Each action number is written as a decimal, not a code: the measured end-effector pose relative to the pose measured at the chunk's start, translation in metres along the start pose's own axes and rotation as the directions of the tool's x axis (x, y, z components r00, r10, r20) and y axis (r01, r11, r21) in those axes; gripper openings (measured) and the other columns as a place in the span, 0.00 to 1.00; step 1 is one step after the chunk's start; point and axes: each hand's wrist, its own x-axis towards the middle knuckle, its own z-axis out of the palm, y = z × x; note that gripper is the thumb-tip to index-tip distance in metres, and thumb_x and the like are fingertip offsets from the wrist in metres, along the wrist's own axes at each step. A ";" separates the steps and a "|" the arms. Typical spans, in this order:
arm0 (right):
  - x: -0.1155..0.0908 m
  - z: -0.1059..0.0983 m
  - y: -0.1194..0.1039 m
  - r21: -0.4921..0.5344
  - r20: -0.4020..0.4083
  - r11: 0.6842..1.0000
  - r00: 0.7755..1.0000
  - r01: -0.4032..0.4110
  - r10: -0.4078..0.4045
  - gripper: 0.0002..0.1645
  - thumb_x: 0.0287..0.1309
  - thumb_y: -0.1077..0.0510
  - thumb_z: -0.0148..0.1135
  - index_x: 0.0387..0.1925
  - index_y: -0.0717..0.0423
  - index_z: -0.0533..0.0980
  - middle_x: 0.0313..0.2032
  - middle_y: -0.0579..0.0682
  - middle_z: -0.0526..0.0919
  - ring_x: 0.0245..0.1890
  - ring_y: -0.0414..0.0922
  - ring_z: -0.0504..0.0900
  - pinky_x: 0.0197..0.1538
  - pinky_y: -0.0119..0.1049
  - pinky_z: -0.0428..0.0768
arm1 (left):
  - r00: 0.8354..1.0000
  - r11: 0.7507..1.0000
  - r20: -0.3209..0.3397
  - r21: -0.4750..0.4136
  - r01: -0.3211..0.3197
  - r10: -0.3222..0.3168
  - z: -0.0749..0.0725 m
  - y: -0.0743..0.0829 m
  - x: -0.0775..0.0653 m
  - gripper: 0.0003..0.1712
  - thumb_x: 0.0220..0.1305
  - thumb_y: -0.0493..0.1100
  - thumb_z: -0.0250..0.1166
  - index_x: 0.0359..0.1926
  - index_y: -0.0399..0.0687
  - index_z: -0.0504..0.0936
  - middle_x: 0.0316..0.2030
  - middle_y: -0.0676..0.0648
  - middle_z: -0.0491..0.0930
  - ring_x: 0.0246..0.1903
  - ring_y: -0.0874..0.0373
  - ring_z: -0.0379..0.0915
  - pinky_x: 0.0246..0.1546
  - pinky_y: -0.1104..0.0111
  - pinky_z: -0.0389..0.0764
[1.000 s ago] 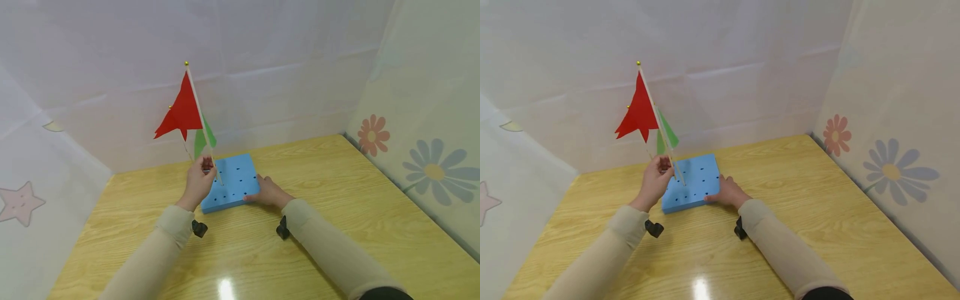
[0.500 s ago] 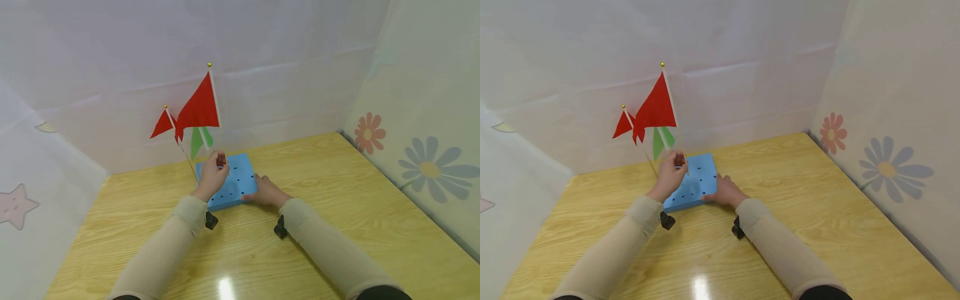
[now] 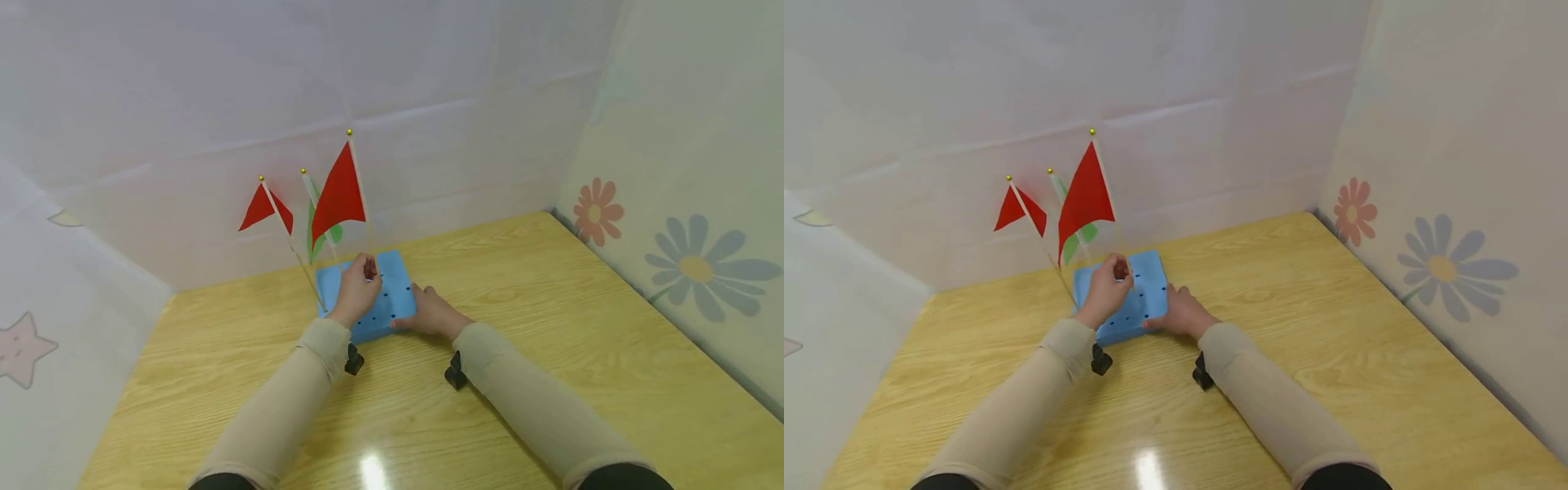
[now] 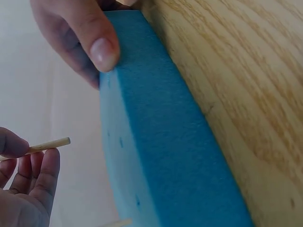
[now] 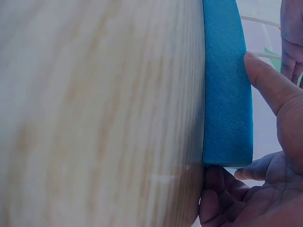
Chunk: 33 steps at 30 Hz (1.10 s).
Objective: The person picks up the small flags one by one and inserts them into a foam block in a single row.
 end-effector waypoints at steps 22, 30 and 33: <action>0.002 0.004 -0.005 0.006 0.014 1.000 1.000 0.016 -0.016 0.66 0.61 0.36 0.71 0.81 0.65 0.45 0.67 0.71 0.64 0.63 0.60 0.72 0.65 0.54 0.73 | 0.998 0.999 0.032 0.004 0.051 -0.051 0.010 -0.019 0.001 0.05 0.72 0.31 0.57 0.44 0.42 0.70 0.38 0.44 0.75 0.29 0.52 0.69 0.27 0.64 0.69; 0.003 0.004 -0.005 -0.001 0.011 1.000 1.000 0.011 -0.011 0.66 0.61 0.36 0.71 0.81 0.65 0.44 0.68 0.71 0.64 0.64 0.60 0.72 0.65 0.53 0.72 | 0.999 0.999 0.017 0.028 0.037 -0.038 0.011 -0.019 0.004 0.06 0.70 0.30 0.58 0.40 0.43 0.70 0.34 0.44 0.75 0.28 0.51 0.70 0.28 0.62 0.71; 0.003 0.004 -0.005 0.000 0.014 1.000 1.000 0.012 -0.012 0.66 0.61 0.36 0.71 0.81 0.65 0.44 0.67 0.70 0.65 0.63 0.59 0.72 0.65 0.53 0.72 | 0.999 0.997 0.026 0.064 0.042 -0.043 0.011 -0.019 0.005 0.06 0.70 0.30 0.59 0.40 0.43 0.71 0.33 0.44 0.75 0.30 0.51 0.70 0.30 0.62 0.71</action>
